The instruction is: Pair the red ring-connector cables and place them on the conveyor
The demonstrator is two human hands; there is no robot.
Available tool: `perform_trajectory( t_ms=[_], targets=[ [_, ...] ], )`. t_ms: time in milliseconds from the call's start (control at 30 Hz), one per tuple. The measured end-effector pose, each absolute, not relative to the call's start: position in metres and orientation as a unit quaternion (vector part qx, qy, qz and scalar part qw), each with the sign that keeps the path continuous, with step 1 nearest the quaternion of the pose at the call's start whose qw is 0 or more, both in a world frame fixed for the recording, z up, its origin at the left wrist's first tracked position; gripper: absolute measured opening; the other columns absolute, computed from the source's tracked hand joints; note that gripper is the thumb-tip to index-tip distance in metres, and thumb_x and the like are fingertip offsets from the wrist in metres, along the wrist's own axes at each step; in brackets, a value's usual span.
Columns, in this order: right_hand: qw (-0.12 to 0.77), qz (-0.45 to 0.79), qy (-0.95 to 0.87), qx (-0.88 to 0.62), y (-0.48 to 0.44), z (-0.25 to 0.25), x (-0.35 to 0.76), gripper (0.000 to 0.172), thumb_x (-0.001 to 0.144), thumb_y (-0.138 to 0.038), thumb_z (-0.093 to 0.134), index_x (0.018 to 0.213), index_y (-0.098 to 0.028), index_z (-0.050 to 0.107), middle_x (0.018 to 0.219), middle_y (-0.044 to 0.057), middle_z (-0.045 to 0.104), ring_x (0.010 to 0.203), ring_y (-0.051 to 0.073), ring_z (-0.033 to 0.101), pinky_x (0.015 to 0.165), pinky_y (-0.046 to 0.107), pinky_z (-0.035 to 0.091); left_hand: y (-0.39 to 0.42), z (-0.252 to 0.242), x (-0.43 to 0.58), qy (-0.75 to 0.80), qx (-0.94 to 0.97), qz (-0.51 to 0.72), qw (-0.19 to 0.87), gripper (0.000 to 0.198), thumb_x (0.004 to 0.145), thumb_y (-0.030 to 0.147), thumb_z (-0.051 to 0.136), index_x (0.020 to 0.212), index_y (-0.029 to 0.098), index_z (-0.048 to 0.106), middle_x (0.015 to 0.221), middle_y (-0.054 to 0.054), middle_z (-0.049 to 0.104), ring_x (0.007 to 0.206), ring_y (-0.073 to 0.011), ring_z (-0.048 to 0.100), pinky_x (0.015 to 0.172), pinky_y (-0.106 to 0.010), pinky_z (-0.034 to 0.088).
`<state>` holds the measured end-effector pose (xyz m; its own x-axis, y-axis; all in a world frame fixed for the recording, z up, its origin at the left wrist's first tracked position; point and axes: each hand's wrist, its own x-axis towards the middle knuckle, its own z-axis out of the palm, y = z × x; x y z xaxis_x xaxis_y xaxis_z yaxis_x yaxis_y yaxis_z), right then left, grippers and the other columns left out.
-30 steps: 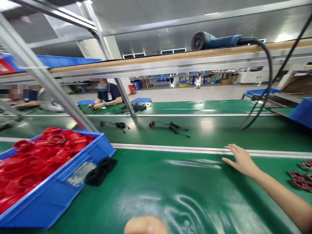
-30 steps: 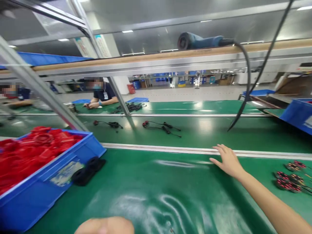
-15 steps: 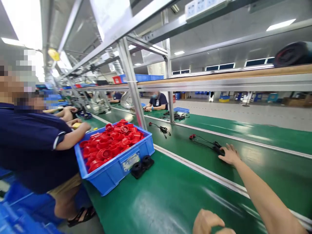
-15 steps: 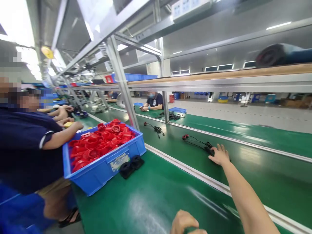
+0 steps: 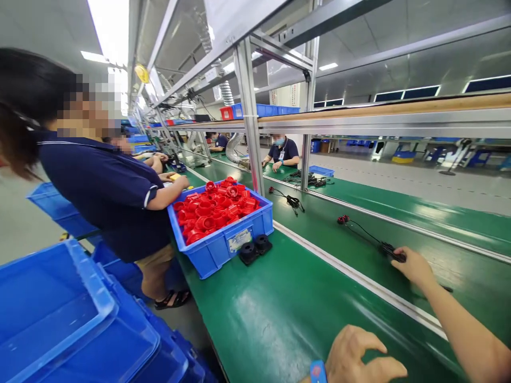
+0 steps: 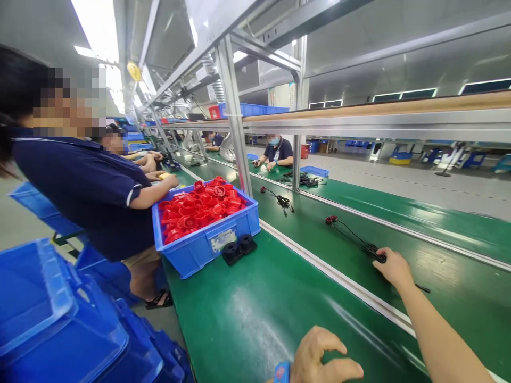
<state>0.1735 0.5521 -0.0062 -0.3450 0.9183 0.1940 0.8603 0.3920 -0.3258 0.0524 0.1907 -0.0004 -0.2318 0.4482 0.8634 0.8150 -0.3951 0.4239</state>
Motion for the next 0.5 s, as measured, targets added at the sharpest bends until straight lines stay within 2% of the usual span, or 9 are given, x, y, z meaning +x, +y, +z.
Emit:
perform_trajectory(
  t_ms=[67, 133, 367, 500],
  targets=[
    [0.197, 0.081, -0.819, -0.533, 0.537, -0.001, 0.175, 0.036, 0.073, -0.038, 0.058, 0.106, -0.022, 0.060, 0.098, 0.007, 0.065, 0.084, 0.025, 0.063, 0.069, 0.033, 0.046, 0.189, 0.012, 0.044, -0.480, -0.626, -0.597, 0.147, 0.041, 0.097, 0.060, 0.041, 0.097, 0.026, 0.065, 0.089, -0.006, 0.058, 0.075, -0.0177, 0.061, 0.062, -0.031, 0.052],
    [0.212, 0.080, -0.825, -0.517, 0.522, 0.003, 0.179, 0.035, 0.073, -0.037, 0.058, 0.105, -0.024, 0.059, 0.096, 0.005, 0.064, 0.084, 0.023, 0.063, 0.069, 0.032, 0.044, 0.189, 0.018, 0.036, -0.468, -0.651, -0.585, 0.120, 0.041, 0.099, 0.055, 0.038, 0.101, 0.023, 0.063, 0.094, -0.008, 0.056, 0.080, -0.0181, 0.059, 0.064, -0.031, 0.050],
    [0.257, 0.096, -0.814, -0.512, 0.451, 0.022, 0.222, 0.036, 0.070, -0.048, 0.057, 0.097, -0.024, 0.059, 0.086, 0.004, 0.061, 0.075, 0.022, 0.059, 0.065, 0.032, 0.043, 0.182, 0.015, 0.033, -0.501, -0.683, -0.531, -0.027, 0.026, 0.090, 0.039, 0.053, 0.112, 0.026, 0.059, 0.108, -0.008, 0.051, 0.094, -0.0225, 0.055, 0.078, -0.038, 0.052],
    [0.302, 0.154, -0.764, -0.548, 0.405, 0.029, 0.272, 0.043, 0.065, -0.056, 0.061, 0.092, -0.023, 0.059, 0.084, 0.004, 0.062, 0.073, 0.022, 0.059, 0.066, 0.033, 0.046, 0.185, 0.019, 0.042, -0.533, -0.677, -0.473, -0.183, 0.036, 0.081, 0.026, 0.064, 0.116, 0.026, 0.057, 0.122, -0.009, 0.046, 0.111, -0.0252, 0.051, 0.095, -0.044, 0.049]
  ],
)
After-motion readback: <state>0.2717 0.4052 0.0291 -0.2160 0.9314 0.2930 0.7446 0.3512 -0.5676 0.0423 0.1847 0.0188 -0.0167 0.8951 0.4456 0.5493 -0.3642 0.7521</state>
